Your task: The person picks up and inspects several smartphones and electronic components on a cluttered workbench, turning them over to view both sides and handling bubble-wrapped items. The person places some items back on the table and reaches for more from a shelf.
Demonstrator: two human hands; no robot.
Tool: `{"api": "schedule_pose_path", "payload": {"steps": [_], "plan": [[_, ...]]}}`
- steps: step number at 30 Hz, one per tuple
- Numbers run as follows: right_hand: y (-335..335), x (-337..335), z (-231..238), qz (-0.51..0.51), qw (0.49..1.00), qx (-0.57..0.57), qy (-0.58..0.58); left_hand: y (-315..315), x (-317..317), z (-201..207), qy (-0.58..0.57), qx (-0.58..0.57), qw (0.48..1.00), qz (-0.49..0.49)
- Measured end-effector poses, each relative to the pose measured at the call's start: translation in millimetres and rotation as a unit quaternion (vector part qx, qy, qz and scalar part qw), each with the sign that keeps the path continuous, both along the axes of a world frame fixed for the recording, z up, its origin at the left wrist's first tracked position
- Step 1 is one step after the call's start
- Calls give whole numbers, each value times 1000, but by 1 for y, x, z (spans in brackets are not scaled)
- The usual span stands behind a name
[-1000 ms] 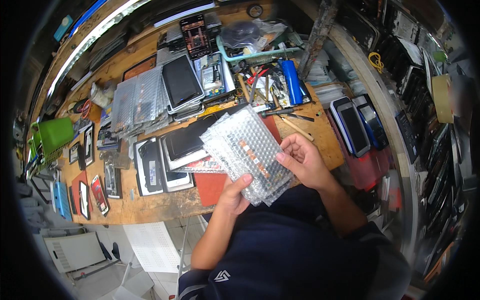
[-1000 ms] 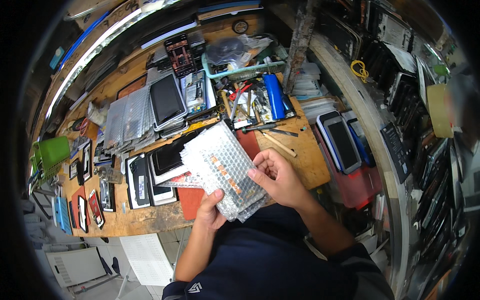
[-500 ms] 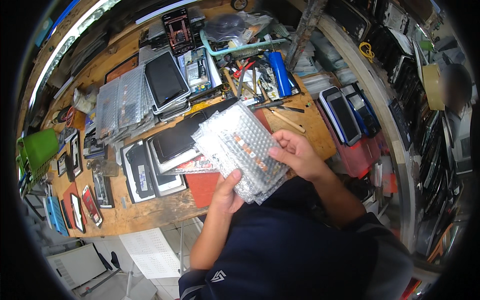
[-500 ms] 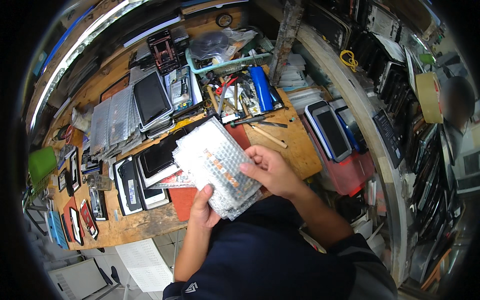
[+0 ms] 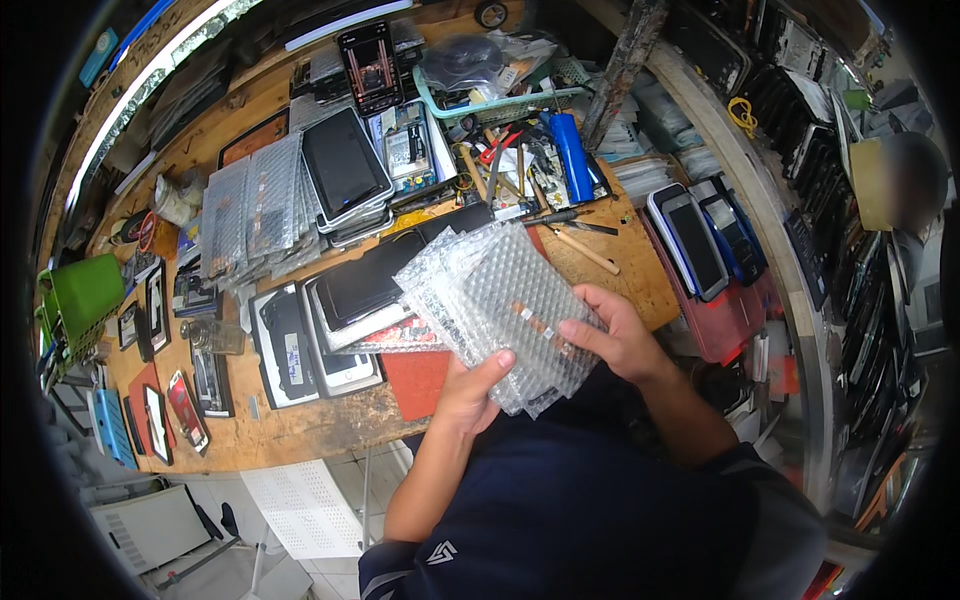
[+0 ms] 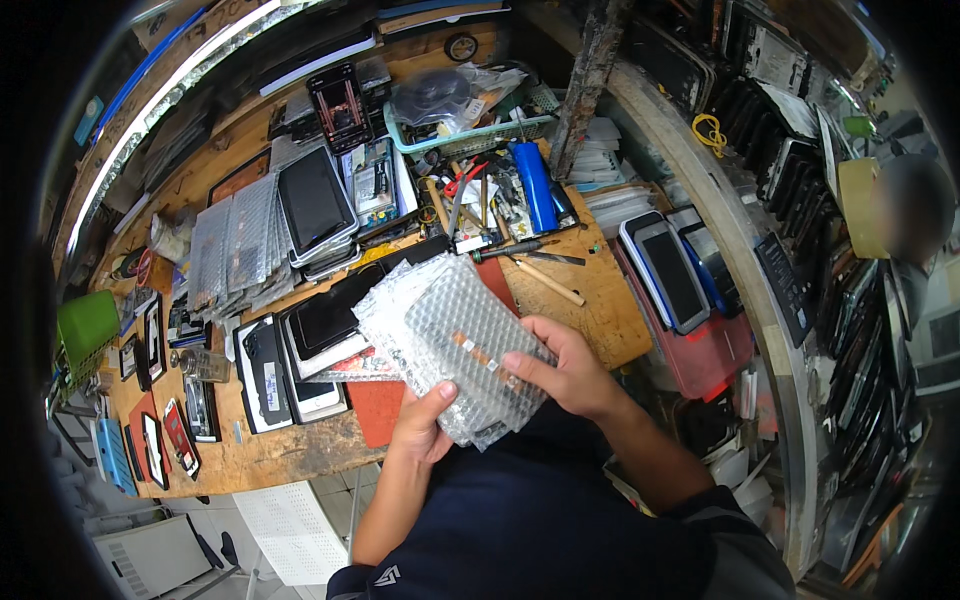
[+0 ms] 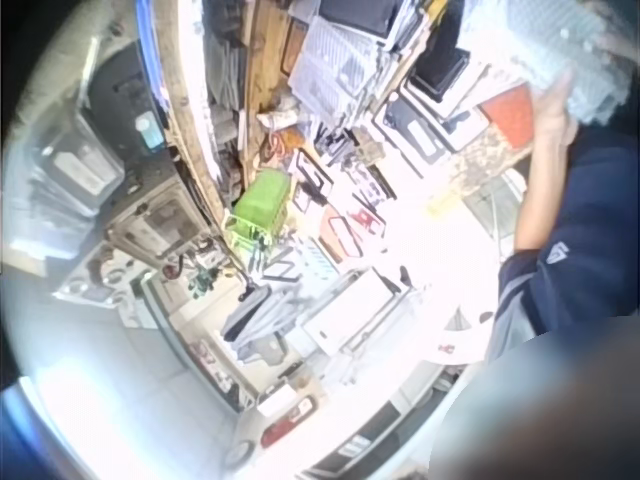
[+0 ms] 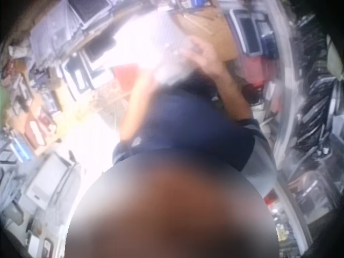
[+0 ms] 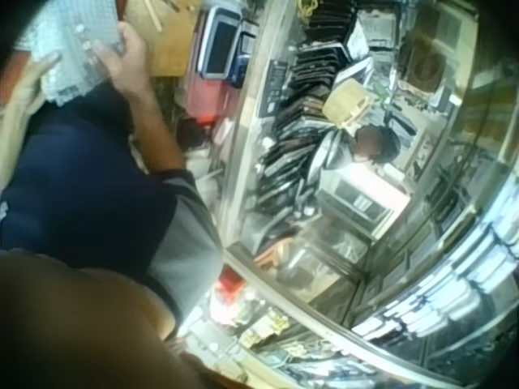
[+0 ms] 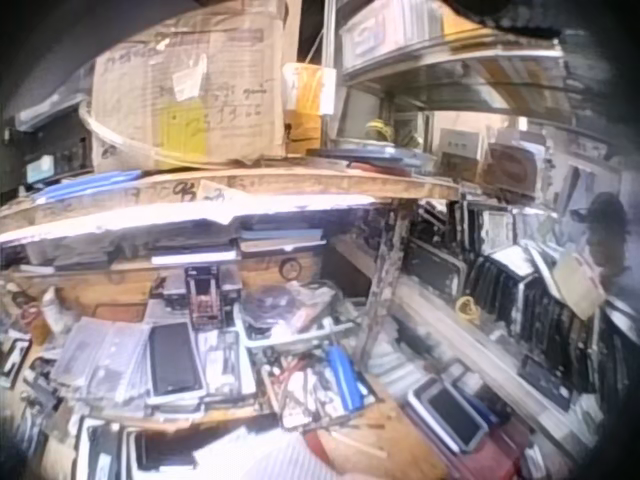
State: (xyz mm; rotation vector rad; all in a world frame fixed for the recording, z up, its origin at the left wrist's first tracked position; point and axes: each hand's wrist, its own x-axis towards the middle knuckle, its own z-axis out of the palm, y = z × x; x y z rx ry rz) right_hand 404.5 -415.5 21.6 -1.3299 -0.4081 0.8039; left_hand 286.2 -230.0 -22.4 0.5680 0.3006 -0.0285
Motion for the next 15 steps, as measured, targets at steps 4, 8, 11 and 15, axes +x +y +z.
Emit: {"api": "schedule_pose_path", "payload": {"steps": [4, 8, 11, 15], "plan": [[-2, 10, -1, -58, 993, 53, 86, 3, 0, -5, 11, -75, 997, 30], [-3, 14, 0, -78, 989, 87, 86, 3, -2, -5, 15, -44, 998, 42], [-5, 12, -1, -21, 998, 40, 51, -3, 0, 0, 20, 7, 998, 51], [-11, 14, -5, 6, 997, 13, 72, -5, 2, 3, 35, 17, 998, 55]]}}
